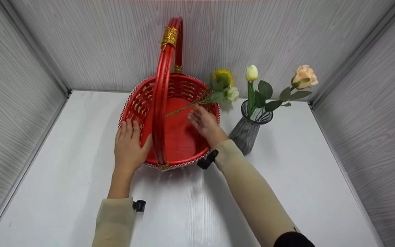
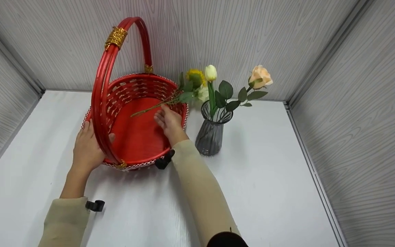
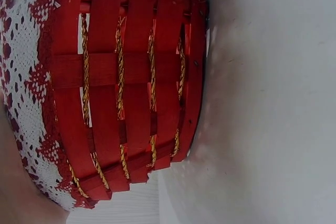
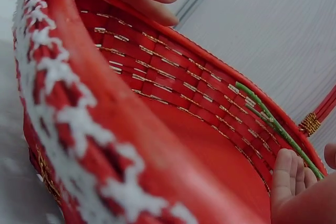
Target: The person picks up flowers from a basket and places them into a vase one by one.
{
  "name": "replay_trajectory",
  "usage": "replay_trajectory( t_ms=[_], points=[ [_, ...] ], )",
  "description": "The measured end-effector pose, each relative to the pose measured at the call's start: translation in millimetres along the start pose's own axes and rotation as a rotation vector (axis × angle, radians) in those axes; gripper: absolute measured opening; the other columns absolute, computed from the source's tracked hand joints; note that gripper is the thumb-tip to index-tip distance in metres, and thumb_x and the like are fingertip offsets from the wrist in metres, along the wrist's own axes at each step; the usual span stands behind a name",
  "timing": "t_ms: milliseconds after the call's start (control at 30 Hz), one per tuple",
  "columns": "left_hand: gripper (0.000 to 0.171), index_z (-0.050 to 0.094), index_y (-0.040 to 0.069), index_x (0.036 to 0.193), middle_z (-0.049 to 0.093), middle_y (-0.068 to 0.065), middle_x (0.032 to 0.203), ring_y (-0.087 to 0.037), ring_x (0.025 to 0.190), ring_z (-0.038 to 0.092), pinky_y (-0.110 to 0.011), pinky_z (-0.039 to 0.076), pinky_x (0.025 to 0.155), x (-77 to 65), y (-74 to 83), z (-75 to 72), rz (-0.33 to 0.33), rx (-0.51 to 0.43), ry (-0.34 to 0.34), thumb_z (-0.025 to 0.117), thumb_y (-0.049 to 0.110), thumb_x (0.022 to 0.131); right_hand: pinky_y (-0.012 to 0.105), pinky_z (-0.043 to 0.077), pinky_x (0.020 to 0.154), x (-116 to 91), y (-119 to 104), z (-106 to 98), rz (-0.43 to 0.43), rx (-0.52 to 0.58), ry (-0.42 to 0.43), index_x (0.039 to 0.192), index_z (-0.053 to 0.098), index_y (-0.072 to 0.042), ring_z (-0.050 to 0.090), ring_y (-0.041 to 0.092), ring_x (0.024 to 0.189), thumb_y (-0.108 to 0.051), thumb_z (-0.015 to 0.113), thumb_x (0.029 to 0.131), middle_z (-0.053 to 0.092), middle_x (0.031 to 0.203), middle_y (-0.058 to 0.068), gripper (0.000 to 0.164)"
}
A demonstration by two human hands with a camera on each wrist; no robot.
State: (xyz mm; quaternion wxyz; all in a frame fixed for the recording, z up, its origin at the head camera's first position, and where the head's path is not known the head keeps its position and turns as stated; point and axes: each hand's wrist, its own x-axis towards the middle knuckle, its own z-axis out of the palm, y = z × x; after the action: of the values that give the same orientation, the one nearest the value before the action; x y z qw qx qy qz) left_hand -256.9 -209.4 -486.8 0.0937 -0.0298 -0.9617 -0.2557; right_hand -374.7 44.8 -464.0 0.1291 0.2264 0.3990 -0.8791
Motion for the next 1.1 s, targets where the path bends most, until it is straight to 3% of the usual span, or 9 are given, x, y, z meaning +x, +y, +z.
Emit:
replay_trajectory(
  t_ms=[100, 200, 333, 433, 533, 700, 833, 967, 1100],
  points=[
    [0.081, 0.030, -0.009, 0.162, 0.020, -0.030, 0.171, -0.044, 0.162, 0.009, -0.052, 0.002, 0.131, -0.8, 0.2, 0.0, -0.003, 0.005, 0.000, 0.045, 0.049, 0.107, 0.029, 0.062, 0.079, 2, -2, 1, 0.012, 0.015, 0.011, 0.106, 0.068, -0.001, 0.069, 0.022, 0.090, -0.017, 0.064, 0.108, 0.069, 0.096, 0.011, 0.017],
    [0.082, 0.029, -0.008, 0.163, 0.019, -0.030, 0.171, -0.043, 0.162, 0.008, -0.051, 0.002, 0.131, -1.8, 0.9, -0.3, -0.006, 0.002, -0.006, 0.044, 0.050, 0.107, 0.029, 0.062, 0.082, 4, -5, 3, 0.024, 0.035, 0.027, 0.107, 0.068, -0.002, 0.068, 0.021, 0.091, -0.018, 0.065, 0.107, 0.068, 0.112, 0.014, 0.017],
    [0.082, 0.029, -0.009, 0.162, 0.019, -0.030, 0.171, -0.043, 0.162, 0.009, -0.051, 0.002, 0.131, -3.6, 1.8, -0.1, -0.007, -0.002, -0.001, 0.045, 0.050, 0.108, 0.031, 0.061, 0.090, 8, -9, 5, 0.037, 0.053, 0.049, 0.116, 0.070, -0.003, 0.067, 0.025, 0.111, -0.020, 0.067, 0.106, 0.065, 0.125, 0.016, 0.020],
    [0.081, 0.030, -0.009, 0.162, 0.020, -0.030, 0.171, -0.043, 0.162, 0.009, -0.051, 0.003, 0.131, -4.0, 2.9, 0.7, -0.007, -0.003, 0.013, 0.046, 0.050, 0.107, 0.031, 0.060, 0.092, 10, -11, 6, 0.042, 0.043, 0.056, 0.135, 0.069, -0.004, 0.061, 0.028, 0.132, -0.020, 0.068, 0.105, 0.066, 0.115, 0.013, 0.034],
    [0.081, 0.031, -0.008, 0.162, 0.021, -0.029, 0.171, -0.043, 0.162, 0.010, -0.051, 0.003, 0.131, -3.8, 3.8, 2.1, -0.007, 0.001, 0.022, 0.047, 0.050, 0.107, 0.030, 0.061, 0.090, 13, -13, 6, 0.052, 0.036, 0.059, 0.147, 0.063, -0.005, 0.056, 0.028, 0.140, -0.019, 0.067, 0.105, 0.065, 0.104, 0.011, 0.044],
    [0.083, 0.030, -0.008, 0.163, 0.020, -0.029, 0.171, -0.042, 0.162, 0.009, -0.052, 0.004, 0.131, -3.1, 7.4, 5.5, -0.009, 0.006, 0.005, 0.046, 0.051, 0.107, 0.030, 0.062, 0.088, 18, -18, 1, 0.082, 0.061, 0.088, 0.135, 0.068, -0.007, 0.067, 0.024, 0.112, -0.020, 0.067, 0.105, 0.065, 0.097, 0.010, 0.033],
    [0.084, 0.028, -0.007, 0.163, 0.019, -0.028, 0.172, -0.041, 0.162, 0.008, -0.051, 0.003, 0.131, -0.9, 9.8, 5.9, -0.011, 0.011, -0.010, 0.045, 0.054, 0.107, 0.029, 0.063, 0.083, 21, -21, -1, 0.094, 0.080, 0.085, 0.118, 0.068, -0.008, 0.066, 0.020, 0.085, -0.019, 0.063, 0.107, 0.063, 0.095, 0.010, 0.016],
    [0.086, 0.029, -0.006, 0.163, 0.019, -0.028, 0.172, -0.041, 0.162, 0.008, -0.051, 0.002, 0.131, 2.0, 11.8, 6.5, -0.007, 0.016, -0.016, 0.043, 0.057, 0.107, 0.029, 0.062, 0.074, 23, -25, -3, 0.087, 0.089, 0.067, 0.110, 0.065, -0.008, 0.065, 0.019, 0.077, -0.018, 0.059, 0.109, 0.062, 0.092, 0.010, 0.012],
    [0.085, 0.029, -0.006, 0.163, 0.019, -0.028, 0.172, -0.041, 0.162, 0.008, -0.050, 0.002, 0.131, 2.6, 12.2, 8.0, -0.004, 0.016, -0.017, 0.043, 0.057, 0.107, 0.029, 0.061, 0.072, 23, -27, -4, 0.079, 0.095, 0.067, 0.110, 0.066, -0.010, 0.064, 0.020, 0.080, -0.020, 0.060, 0.109, 0.061, 0.094, 0.010, 0.012]
  ],
)
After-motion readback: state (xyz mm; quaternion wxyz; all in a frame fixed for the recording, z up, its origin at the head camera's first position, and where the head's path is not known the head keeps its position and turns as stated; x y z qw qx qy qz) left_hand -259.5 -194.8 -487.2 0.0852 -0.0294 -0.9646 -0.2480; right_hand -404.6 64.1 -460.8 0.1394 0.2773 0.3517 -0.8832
